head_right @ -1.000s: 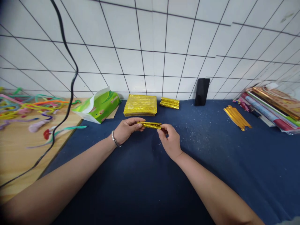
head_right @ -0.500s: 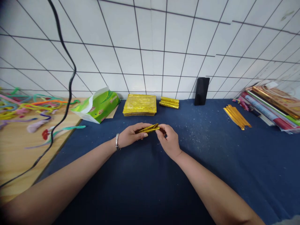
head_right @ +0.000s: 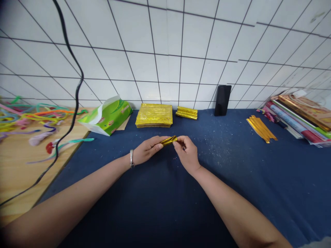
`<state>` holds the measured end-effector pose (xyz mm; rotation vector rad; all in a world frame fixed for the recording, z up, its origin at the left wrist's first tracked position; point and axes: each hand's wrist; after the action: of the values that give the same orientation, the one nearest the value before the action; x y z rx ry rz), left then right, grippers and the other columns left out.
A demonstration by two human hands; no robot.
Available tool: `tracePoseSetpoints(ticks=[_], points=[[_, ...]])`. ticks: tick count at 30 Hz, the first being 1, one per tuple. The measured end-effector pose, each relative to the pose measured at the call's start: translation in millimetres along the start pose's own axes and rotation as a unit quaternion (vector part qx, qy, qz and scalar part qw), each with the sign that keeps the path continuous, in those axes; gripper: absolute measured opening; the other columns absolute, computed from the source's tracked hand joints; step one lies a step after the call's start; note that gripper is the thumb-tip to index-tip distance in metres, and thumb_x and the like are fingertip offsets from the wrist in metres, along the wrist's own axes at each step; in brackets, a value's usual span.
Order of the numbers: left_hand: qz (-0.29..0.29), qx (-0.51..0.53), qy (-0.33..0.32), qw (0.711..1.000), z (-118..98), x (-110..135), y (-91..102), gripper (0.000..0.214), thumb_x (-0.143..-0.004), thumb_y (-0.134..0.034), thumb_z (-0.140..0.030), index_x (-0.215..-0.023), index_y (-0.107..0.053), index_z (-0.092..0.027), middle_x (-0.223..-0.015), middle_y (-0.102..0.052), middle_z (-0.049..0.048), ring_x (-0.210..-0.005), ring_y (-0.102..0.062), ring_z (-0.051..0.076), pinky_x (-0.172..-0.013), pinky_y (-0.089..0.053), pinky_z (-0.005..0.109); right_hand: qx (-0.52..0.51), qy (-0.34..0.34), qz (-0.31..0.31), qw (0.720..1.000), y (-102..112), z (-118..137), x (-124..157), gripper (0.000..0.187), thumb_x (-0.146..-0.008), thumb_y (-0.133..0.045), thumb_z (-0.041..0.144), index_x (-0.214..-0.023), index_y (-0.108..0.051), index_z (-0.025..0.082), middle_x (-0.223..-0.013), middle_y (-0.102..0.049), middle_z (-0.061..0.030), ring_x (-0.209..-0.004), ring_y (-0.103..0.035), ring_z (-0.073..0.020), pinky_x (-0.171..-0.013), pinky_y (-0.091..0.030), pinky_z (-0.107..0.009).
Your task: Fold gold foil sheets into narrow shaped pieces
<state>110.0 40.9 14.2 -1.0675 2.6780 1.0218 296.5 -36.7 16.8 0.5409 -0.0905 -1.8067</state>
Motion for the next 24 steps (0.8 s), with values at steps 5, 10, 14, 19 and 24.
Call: tracePoseSetpoints(ticks=[5,10,14,19,24], points=[[-0.03,0.005,0.03,0.999,-6.1,-0.3,-1.7,0.04,-0.093,-0.032,-0.038,-0.125,-0.051,-0.022,-0.105,-0.061,0.0059,-0.091,-0.054,0.017,-0.085,-0.041,0.031,0.02,0.009,0.005,1.0,1.0,2.0,0.6,0.019,-0.084,-0.051,0.037,-0.093,-0.055,0.02,-0.081,-0.058,-0.0011,-0.069,-0.056,-0.0123,-0.066,-0.047,-0.026],[-0.044,-0.018,0.064,0.997,-10.0,-1.5,-4.3,0.04,-0.092,-0.033,-0.04,-0.121,-0.055,-0.022,-0.098,-0.062,0.004,-0.088,-0.054,0.017,-0.084,-0.041,0.03,0.048,0.023,0.005,0.999,1.5,1.1,0.8,0.018,-0.085,-0.05,0.036,-0.093,-0.057,0.021,-0.083,-0.058,-0.0012,-0.071,-0.056,-0.0127,-0.069,-0.047,-0.027],[-0.056,-0.031,0.078,0.995,-11.1,-1.4,-5.5,0.04,-0.092,-0.034,-0.04,-0.121,-0.054,-0.023,-0.101,-0.062,0.0036,-0.09,-0.054,0.017,-0.087,-0.041,0.031,0.069,0.042,0.007,0.997,1.4,1.2,0.5,0.017,-0.085,-0.05,0.034,-0.092,-0.058,0.021,-0.083,-0.058,-0.0014,-0.071,-0.055,-0.0128,-0.07,-0.046,-0.027],[-0.081,-0.033,0.094,0.992,-9.6,-0.9,-7.2,0.039,-0.092,-0.035,-0.04,-0.121,-0.055,-0.023,-0.101,-0.062,0.0037,-0.091,-0.054,0.017,-0.088,-0.041,0.031,0.095,0.067,0.003,0.993,1.1,4.3,-0.2,0.016,-0.086,-0.048,0.032,-0.092,-0.058,0.022,-0.083,-0.059,-0.0014,-0.073,-0.055,-0.0133,-0.07,-0.045,-0.027],[-0.096,-0.045,0.105,0.989,-10.0,-0.7,-8.3,0.039,-0.092,-0.035,-0.039,-0.12,-0.056,-0.023,-0.099,-0.063,0.0039,-0.09,-0.054,0.017,-0.087,-0.041,0.031,0.118,0.087,0.004,0.989,2.0,4.9,-0.7,0.016,-0.087,-0.047,0.031,-0.092,-0.059,0.023,-0.082,-0.059,-0.0011,-0.072,-0.054,-0.0134,-0.071,-0.045,-0.027]])
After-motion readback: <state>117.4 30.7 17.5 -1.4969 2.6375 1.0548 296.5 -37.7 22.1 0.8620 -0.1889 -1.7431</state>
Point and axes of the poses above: each hand's wrist, its own x-axis away from the middle knuckle, its own y-axis out of the back of the hand, z = x × y
